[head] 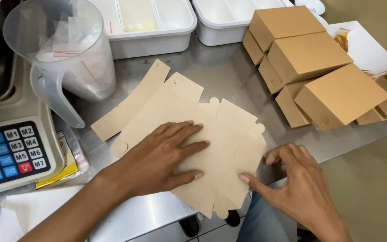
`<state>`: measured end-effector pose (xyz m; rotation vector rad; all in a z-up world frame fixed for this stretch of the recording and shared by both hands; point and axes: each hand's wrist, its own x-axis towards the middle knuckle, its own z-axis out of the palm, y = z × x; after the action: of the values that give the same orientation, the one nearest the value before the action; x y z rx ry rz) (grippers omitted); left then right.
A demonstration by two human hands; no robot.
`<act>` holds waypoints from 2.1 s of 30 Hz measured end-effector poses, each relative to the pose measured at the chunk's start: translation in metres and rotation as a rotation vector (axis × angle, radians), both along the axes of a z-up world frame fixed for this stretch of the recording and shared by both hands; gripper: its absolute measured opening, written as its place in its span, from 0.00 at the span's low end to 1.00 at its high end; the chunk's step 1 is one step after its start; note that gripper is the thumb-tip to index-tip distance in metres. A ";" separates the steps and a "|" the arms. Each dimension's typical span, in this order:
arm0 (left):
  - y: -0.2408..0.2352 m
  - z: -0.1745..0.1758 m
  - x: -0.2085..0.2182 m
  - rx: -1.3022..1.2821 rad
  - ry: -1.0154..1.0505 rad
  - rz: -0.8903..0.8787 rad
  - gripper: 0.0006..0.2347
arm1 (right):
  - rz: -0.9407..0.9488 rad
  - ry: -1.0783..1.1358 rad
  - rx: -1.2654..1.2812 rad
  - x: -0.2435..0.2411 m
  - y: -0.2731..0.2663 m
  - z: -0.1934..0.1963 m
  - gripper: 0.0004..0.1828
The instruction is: The person folds a flat cardboard box blank on a stainless steel counter, creasing the sides and bottom flaps, then tucks the tabs to form a closed rectangular box. The finished box is held up briefly before the clip ends.
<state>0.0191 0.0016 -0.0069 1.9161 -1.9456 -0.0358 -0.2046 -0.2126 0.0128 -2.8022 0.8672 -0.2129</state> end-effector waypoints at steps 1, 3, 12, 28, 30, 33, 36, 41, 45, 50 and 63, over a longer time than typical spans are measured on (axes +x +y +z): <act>0.000 0.000 -0.001 -0.002 0.001 -0.003 0.26 | -0.003 0.001 -0.002 0.002 -0.002 0.001 0.32; 0.001 0.001 -0.002 -0.008 0.030 0.013 0.28 | -0.010 -0.027 0.036 0.006 -0.006 0.004 0.41; 0.003 0.006 0.001 0.079 0.133 -0.007 0.35 | -0.032 -0.293 0.302 0.022 -0.015 -0.005 0.25; 0.001 0.007 -0.010 -0.072 -0.070 0.005 0.31 | 0.550 -0.559 0.064 -0.004 0.016 -0.029 0.09; 0.000 0.013 -0.017 -0.065 0.139 -0.139 0.25 | 0.564 -0.539 0.103 -0.005 0.019 -0.030 0.10; 0.000 0.012 -0.027 0.037 0.238 -0.226 0.23 | 0.653 -0.538 0.085 -0.001 0.016 -0.023 0.10; -0.001 0.011 -0.025 0.062 0.243 -0.223 0.23 | 0.628 -0.546 0.108 0.006 0.011 -0.016 0.06; 0.000 0.008 -0.025 0.041 0.255 -0.204 0.24 | 0.550 -0.441 0.181 0.013 -0.001 -0.010 0.23; 0.000 0.008 -0.025 0.039 0.245 -0.198 0.24 | 0.520 -0.325 0.341 0.020 -0.006 -0.004 0.36; -0.001 0.008 -0.024 0.035 0.239 -0.191 0.24 | 0.444 -0.246 0.390 0.029 -0.009 -0.002 0.42; -0.001 0.008 -0.024 0.049 0.251 -0.194 0.24 | 0.468 -0.190 0.349 0.054 -0.017 0.000 0.42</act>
<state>-0.0045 0.0010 0.0006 1.6546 -1.9644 -0.3634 -0.1505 -0.2291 0.0125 -2.5120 0.1709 -0.2225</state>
